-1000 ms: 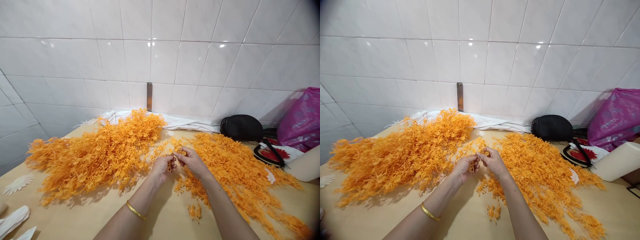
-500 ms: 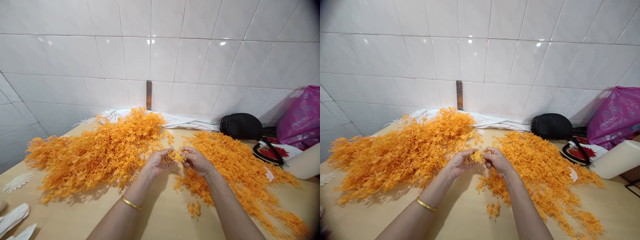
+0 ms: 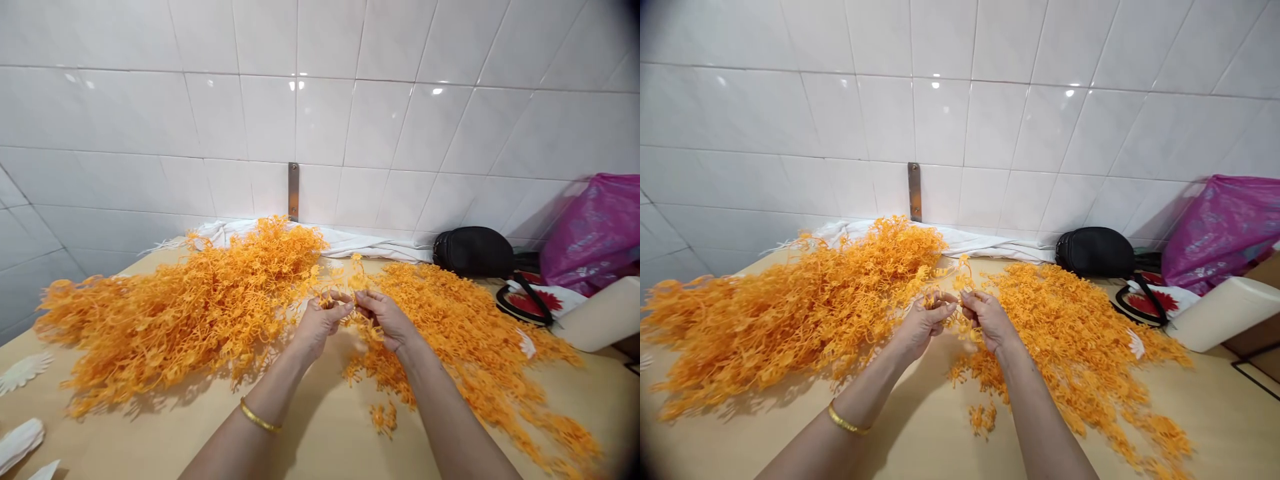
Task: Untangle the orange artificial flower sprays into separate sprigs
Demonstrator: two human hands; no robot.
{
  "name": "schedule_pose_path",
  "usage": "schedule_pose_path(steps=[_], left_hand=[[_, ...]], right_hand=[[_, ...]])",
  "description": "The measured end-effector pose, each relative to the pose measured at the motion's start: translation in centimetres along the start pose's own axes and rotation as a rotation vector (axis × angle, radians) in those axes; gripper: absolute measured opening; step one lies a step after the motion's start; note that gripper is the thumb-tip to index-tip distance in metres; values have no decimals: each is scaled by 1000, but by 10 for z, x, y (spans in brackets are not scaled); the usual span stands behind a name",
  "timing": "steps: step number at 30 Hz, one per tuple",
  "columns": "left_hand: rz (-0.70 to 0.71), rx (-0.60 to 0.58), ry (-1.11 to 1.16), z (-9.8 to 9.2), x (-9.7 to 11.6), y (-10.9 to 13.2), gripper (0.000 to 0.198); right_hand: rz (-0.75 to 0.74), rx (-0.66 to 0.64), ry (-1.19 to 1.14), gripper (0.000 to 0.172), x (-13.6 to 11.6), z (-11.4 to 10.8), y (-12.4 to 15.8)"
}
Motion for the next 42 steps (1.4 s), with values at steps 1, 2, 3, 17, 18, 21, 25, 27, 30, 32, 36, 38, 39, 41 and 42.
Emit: schedule_pose_path(steps=[1, 2, 3, 17, 18, 21, 25, 27, 30, 32, 36, 38, 39, 41, 42], left_hand=[[16, 12, -39, 2, 2, 1, 22], [32, 19, -70, 4, 3, 1, 19], [46, 23, -97, 6, 4, 2, 17], [-85, -95, 246, 17, 0, 5, 19], [-65, -94, 269, 17, 1, 5, 18], [-34, 13, 347, 12, -1, 3, 16], [-63, 158, 338, -2, -5, -1, 17], [-51, 194, 301, -8, -4, -3, 19], [-10, 194, 258, -13, 0, -4, 18], [10, 178, 244, -15, 1, -4, 16], [23, 188, 246, -15, 0, -4, 15], [19, 195, 266, -14, -1, -4, 16], [15, 202, 286, -13, -2, -4, 17], [10, 221, 341, -12, -3, -4, 16], [7, 229, 376, -11, -3, -4, 15]], right_hand=[[0, 18, -28, 36, 0, 0, 0], [-6, 40, -55, 36, 1, 0, 1], [-18, 61, -68, 37, 1, 0, 1], [-187, 590, -45, 36, -9, -38, 10], [-199, 647, -34, 35, -12, -49, 14], [-235, 725, 19, 26, -24, -69, 24], [-200, 674, 196, 18, -27, -76, 24], [-135, 620, 466, 15, -25, -75, 21], [-45, 641, 839, 19, -27, -72, 21], [-50, 699, 983, 18, -35, -65, 25], [-64, 432, 849, 33, -44, -32, 25], [15, 177, 587, 39, -37, -9, 22], [52, 76, 470, 41, -32, 2, 20], [67, -35, 326, 40, -22, 21, 16], [31, -46, 287, 38, -17, 27, 13]])
Point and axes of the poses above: each hand's wrist, its own y-axis away from the middle knuckle, its own z-axis out of the palm, x = y × z, the point moved 4 cm from there along -y, towards the middle knuckle, and after that the axes turned 11 degrees about -x, right-handed, at the moved point
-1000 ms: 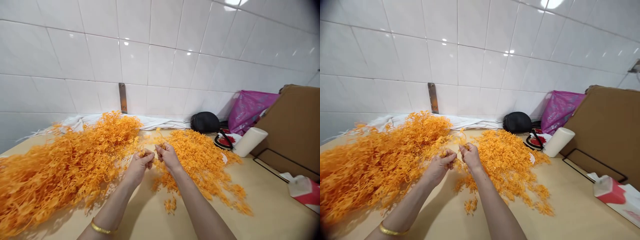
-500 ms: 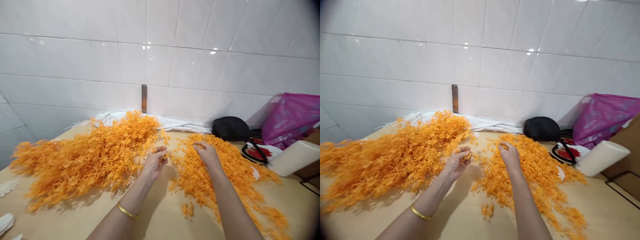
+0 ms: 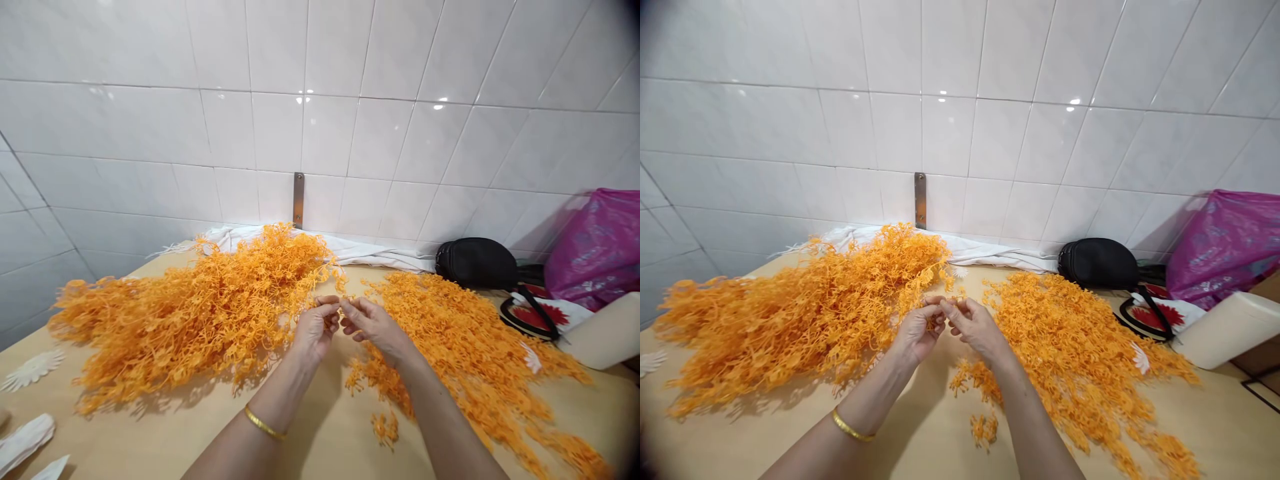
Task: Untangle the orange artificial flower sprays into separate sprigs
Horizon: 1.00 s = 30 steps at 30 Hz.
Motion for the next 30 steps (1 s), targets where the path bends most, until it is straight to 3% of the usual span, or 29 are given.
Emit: schedule_pose_path(steps=[5, 8, 11, 15, 19, 21, 24, 26, 28, 30], left_hand=[[-93, 14, 243, 0, 1, 0, 15], [-141, -10, 349, 0, 1, -1, 9], [-169, -43, 374, 1, -1, 0, 11], [-194, -15, 416, 1, 2, 0, 15], [-125, 40, 485, -3, 13, -3, 20], [-123, 15, 486, -2, 15, -4, 18], [-136, -5, 424, -1, 11, -4, 9], [-117, 13, 352, -2, 9, -4, 16], [-100, 31, 292, -2, 9, -3, 23], [-88, 43, 261, -3, 10, -3, 23]], right_hand=[[-264, 50, -75, 27, 9, 17, -12], [-309, 26, 32, 25, 6, 16, -11], [-335, -84, 105, 25, 2, 11, -8], [-322, -222, -137, 27, 8, 1, -5], [-340, -264, -436, 29, 6, -8, -2], [-248, -191, -420, 22, 9, -12, -4], [-72, 54, -241, 15, 21, -24, -11], [-24, 202, -59, 16, 27, -34, -13], [-32, 262, 181, 17, 29, -42, -13], [-77, 241, 396, 20, 25, -46, -10]])
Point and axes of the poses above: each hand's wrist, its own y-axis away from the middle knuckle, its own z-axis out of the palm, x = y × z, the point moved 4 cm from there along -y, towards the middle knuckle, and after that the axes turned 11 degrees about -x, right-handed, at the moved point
